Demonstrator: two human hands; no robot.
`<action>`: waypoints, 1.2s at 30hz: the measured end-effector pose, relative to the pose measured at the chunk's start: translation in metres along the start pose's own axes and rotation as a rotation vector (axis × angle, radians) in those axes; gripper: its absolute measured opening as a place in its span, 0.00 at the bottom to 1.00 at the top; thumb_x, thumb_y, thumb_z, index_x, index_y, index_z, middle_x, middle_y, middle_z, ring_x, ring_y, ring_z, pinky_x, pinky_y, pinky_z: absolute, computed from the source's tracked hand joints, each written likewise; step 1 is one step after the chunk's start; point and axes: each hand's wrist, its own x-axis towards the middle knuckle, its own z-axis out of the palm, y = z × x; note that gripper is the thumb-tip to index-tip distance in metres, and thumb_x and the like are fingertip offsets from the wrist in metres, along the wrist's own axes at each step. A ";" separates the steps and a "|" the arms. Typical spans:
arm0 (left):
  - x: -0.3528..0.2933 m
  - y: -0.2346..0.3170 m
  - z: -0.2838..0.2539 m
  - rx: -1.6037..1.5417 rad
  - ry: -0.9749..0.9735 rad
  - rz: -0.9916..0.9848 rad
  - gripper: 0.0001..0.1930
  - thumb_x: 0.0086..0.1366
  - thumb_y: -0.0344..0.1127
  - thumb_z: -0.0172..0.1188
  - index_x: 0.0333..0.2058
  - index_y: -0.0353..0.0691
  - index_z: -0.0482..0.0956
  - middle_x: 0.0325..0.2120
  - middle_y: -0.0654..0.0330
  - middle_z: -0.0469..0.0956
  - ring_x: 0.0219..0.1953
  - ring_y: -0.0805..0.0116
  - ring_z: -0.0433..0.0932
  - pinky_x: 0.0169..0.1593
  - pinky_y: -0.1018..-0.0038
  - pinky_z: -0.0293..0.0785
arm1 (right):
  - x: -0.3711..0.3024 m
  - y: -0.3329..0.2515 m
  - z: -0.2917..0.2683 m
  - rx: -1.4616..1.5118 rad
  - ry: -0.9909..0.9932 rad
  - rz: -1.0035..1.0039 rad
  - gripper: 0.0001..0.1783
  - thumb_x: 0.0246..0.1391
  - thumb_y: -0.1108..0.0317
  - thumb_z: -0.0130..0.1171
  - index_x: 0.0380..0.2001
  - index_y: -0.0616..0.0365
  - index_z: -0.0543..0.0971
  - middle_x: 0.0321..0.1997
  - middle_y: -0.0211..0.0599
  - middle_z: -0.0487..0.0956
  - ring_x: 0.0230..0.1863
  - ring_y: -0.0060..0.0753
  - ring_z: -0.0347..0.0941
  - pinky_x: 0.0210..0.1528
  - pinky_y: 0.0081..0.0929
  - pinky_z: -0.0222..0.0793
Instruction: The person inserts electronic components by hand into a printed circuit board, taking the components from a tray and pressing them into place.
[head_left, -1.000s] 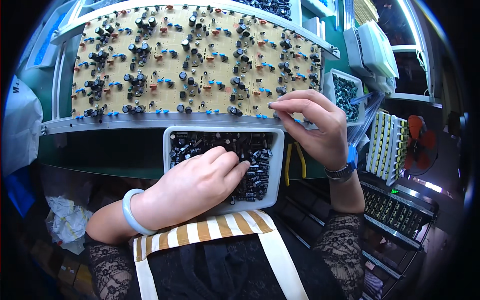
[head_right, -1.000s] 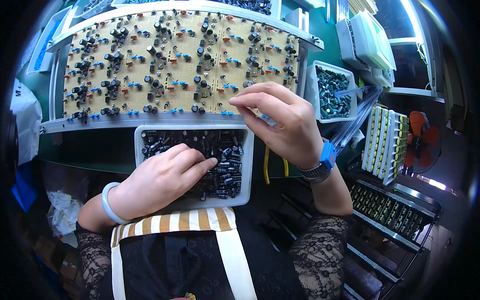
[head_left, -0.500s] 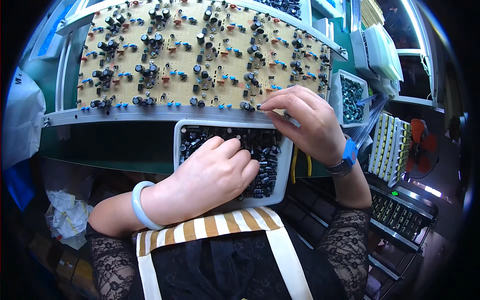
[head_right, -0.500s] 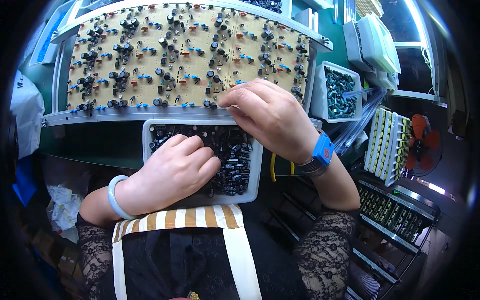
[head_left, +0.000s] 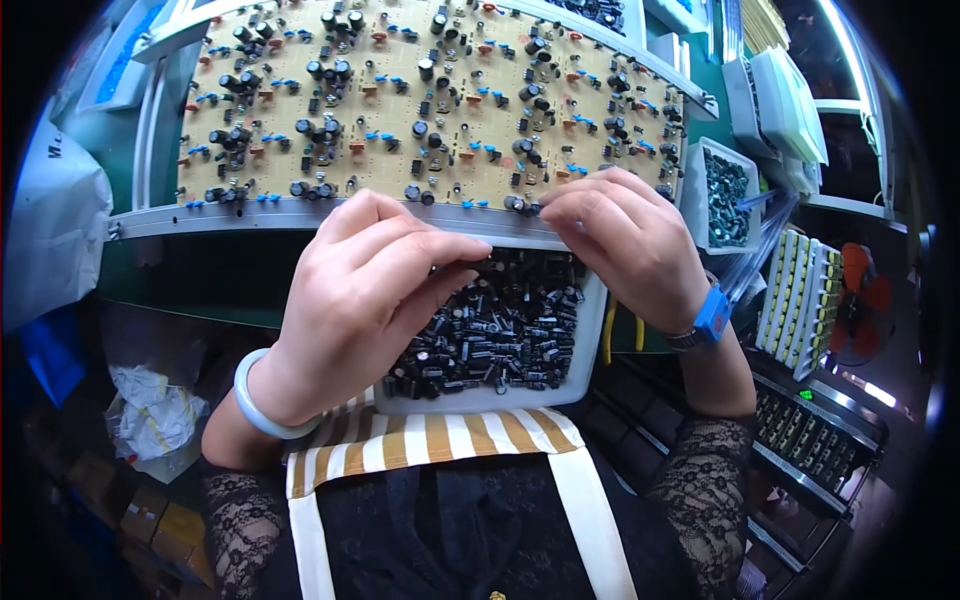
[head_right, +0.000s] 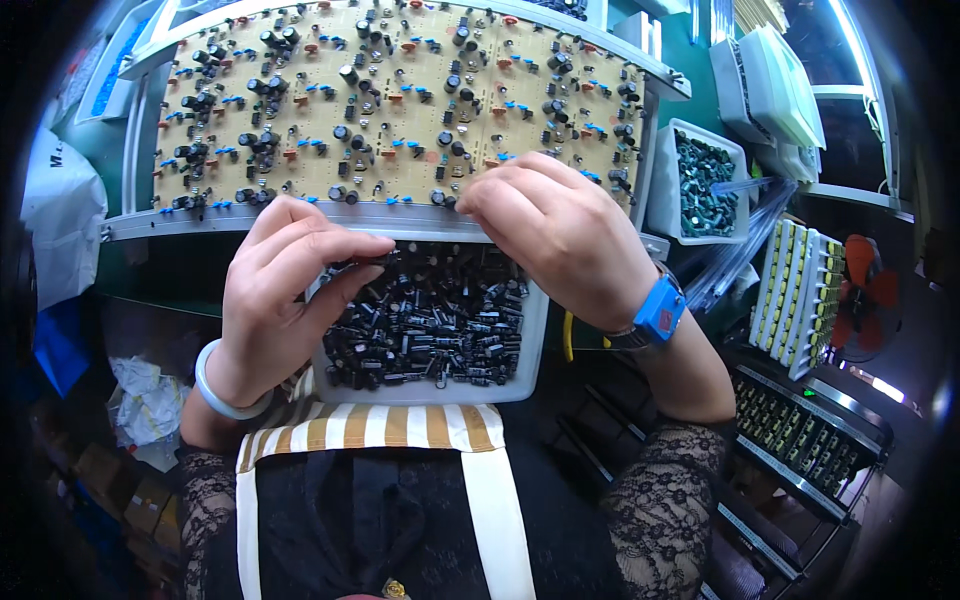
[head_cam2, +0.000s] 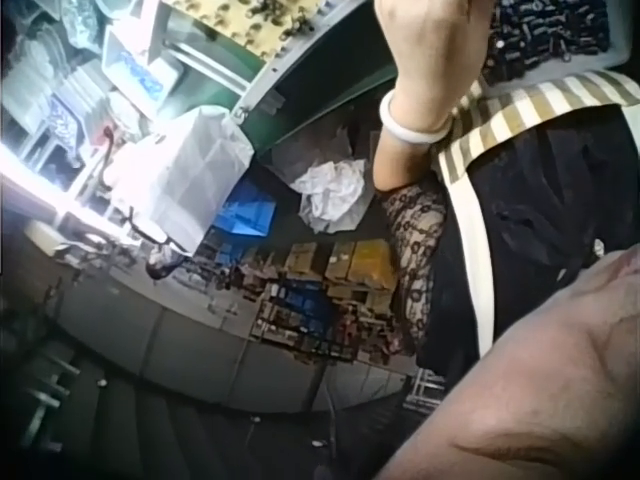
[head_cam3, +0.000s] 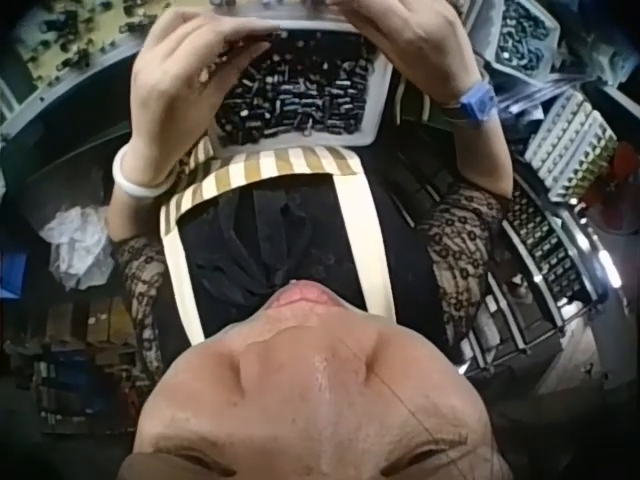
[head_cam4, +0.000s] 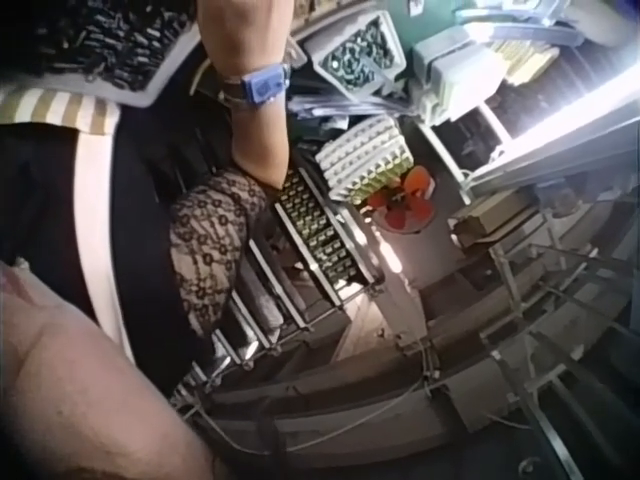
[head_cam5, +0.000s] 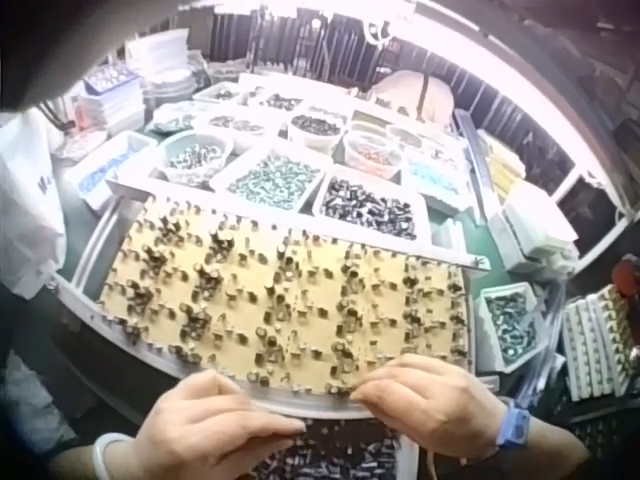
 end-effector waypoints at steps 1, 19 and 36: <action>0.001 0.000 -0.003 0.013 -0.006 0.001 0.15 0.55 0.26 0.75 0.43 0.41 0.87 0.31 0.63 0.84 0.36 0.60 0.79 0.44 0.65 0.76 | -0.002 -0.003 0.001 0.007 0.013 -0.004 0.12 0.52 0.77 0.75 0.39 0.58 0.83 0.44 0.37 0.87 0.45 0.41 0.84 0.48 0.36 0.80; 0.030 -0.003 -0.018 0.537 -0.045 0.044 0.09 0.60 0.31 0.73 0.39 0.47 0.88 0.34 0.68 0.85 0.43 0.62 0.79 0.57 0.64 0.67 | -0.036 -0.045 0.048 0.177 -0.335 -0.156 0.15 0.58 0.66 0.62 0.48 0.55 0.85 0.44 0.32 0.82 0.47 0.34 0.80 0.46 0.33 0.78; 0.046 -0.010 -0.015 0.598 -0.188 0.075 0.05 0.65 0.33 0.68 0.39 0.45 0.87 0.35 0.64 0.83 0.46 0.60 0.78 0.59 0.62 0.65 | -0.039 -0.045 0.047 0.283 -0.077 -0.093 0.19 0.56 0.68 0.64 0.51 0.59 0.86 0.44 0.37 0.80 0.43 0.38 0.78 0.45 0.33 0.79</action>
